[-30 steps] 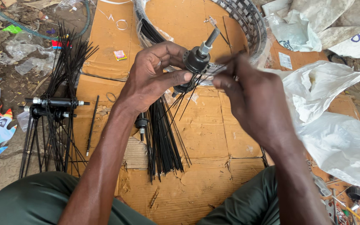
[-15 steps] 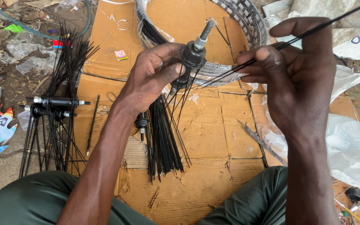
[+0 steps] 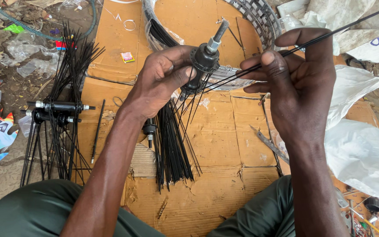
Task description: The person inserts black spokes into the holes of a bicycle hub. They hold the hub in one hand and feed the spokes into the flange holes with the other hand, repeating the process for multiple spokes.
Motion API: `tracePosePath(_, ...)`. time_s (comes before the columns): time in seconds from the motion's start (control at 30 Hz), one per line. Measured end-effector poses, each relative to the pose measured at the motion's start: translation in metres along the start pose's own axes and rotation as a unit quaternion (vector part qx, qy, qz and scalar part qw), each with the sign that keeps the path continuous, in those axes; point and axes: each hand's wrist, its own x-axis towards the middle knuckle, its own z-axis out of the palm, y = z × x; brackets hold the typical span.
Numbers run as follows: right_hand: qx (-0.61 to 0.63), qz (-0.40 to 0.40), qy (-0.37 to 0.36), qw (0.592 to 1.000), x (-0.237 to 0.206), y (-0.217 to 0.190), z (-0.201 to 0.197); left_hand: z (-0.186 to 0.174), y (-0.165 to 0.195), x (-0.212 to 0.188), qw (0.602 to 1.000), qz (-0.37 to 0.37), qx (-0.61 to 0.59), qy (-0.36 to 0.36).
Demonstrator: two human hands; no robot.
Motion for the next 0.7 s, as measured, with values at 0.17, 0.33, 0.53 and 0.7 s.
tracePosePath(0.17,-0.101,-0.005,-0.057,0.993,0.006,-0.011,0.002,0.000,0.000,-0.001,1.000,0.006,0.001,-0.014)
tracePosePath(0.33,-0.181,-0.078,-0.061,0.978,0.003,-0.013,0.002,0.000,0.002,-0.001,0.999,0.006,-0.001,-0.031)
tracePosePath(0.53,0.008,-0.069,0.011,0.998,-0.002,-0.003,-0.001,0.001,0.003,-0.001,0.999,0.009,0.016,-0.032)
tracePosePath(0.7,0.008,-0.040,0.015,0.999,-0.004,0.005,0.004,0.002,0.002,-0.001,0.999,-0.004,0.030,-0.034)
